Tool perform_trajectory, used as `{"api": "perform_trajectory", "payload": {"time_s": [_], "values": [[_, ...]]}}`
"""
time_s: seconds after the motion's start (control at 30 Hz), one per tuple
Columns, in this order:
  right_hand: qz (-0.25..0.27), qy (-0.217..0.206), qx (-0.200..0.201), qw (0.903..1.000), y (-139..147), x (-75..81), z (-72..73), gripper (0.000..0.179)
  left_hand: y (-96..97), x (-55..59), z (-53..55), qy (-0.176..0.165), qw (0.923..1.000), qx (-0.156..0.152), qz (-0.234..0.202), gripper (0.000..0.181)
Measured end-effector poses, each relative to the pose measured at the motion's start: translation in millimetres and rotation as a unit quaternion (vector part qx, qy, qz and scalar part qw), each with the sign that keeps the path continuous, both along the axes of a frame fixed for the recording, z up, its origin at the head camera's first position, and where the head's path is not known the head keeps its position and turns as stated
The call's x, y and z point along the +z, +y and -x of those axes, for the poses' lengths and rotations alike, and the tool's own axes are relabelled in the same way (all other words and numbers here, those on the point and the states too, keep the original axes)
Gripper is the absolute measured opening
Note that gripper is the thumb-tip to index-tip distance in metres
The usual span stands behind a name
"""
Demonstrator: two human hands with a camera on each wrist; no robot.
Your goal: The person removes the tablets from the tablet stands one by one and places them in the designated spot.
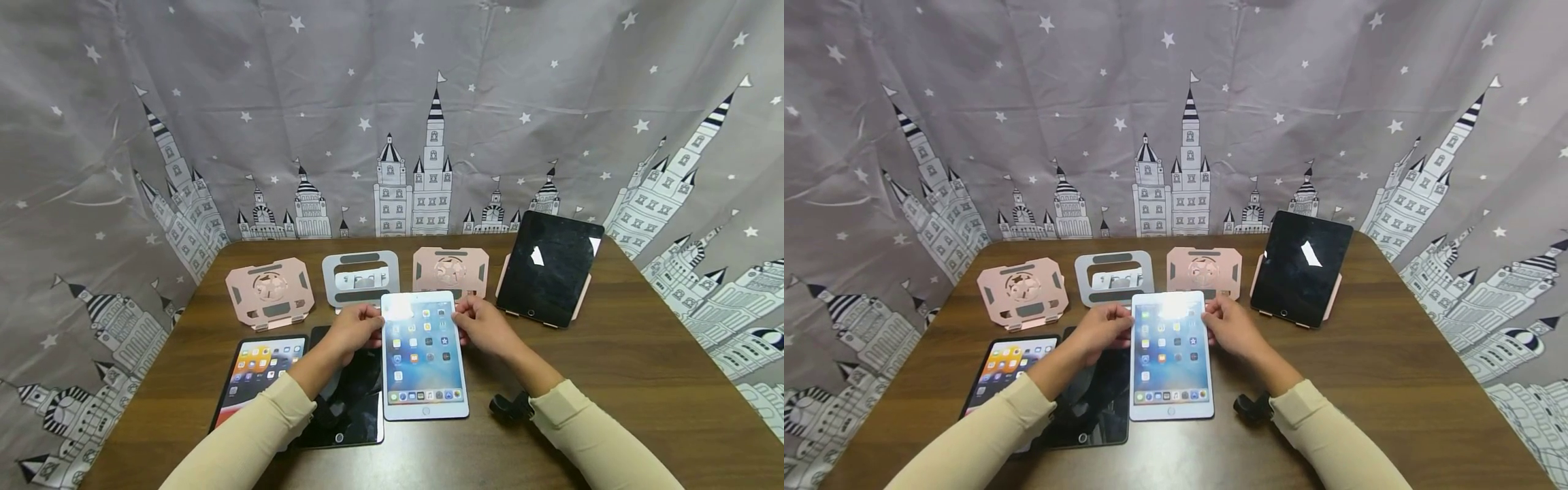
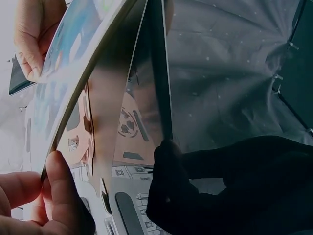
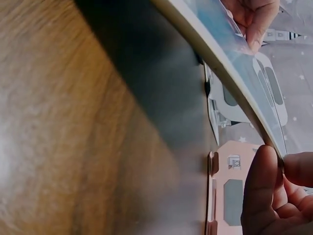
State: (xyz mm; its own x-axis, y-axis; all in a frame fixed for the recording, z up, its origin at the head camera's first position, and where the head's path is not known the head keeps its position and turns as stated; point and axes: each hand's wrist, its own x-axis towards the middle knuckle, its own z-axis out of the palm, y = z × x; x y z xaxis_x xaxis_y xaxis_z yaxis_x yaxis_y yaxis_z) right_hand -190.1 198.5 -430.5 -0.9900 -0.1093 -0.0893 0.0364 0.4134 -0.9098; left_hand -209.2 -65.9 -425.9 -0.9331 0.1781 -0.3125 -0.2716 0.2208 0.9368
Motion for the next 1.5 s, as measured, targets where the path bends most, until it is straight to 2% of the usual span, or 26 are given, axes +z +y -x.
{"api": "perform_trajectory", "payload": {"time_s": [0.33,0.43,0.7,0.9,1.07,1.33,1.5], "values": [[0.001,-0.04,0.012,0.9991,0.2,-10.6,1.0,0.007,0.2,-8.7,1.7,-0.012,0.9987,-0.039,0.029,0.006],[-0.002,-0.049,0.017,0.9987,0.0,-13.4,1.0,0.006,-0.4,-10.7,0.9,-0.004,0.9975,-0.052,0.047,0.003],[-0.013,-0.071,0.035,0.9968,3.7,-18.8,-0.6,0.007,-0.9,-11.3,-1.5,0.038,0.9871,-0.097,0.121,0.005],[-0.04,-0.069,0.051,0.9955,3.4,-17.0,-1.8,0.008,-2.7,-7.4,0.0,0.025,0.9804,-0.116,0.157,0.004],[-0.079,-0.057,0.056,0.9936,0.7,-15.0,-1.2,0.01,-1.6,-6.6,1.8,0.024,0.9774,-0.11,0.179,0.006],[-0.13,-0.05,0.056,0.9888,-1.0,-15.8,2.3,0.014,0.9,-9.6,3.2,0.033,0.9803,-0.102,0.166,0.01],[-0.155,-0.044,0.067,0.9848,-2.8,-14.7,-0.6,0.016,-0.3,-9.9,0.5,0.012,0.9833,-0.09,0.158,0.008]]}}
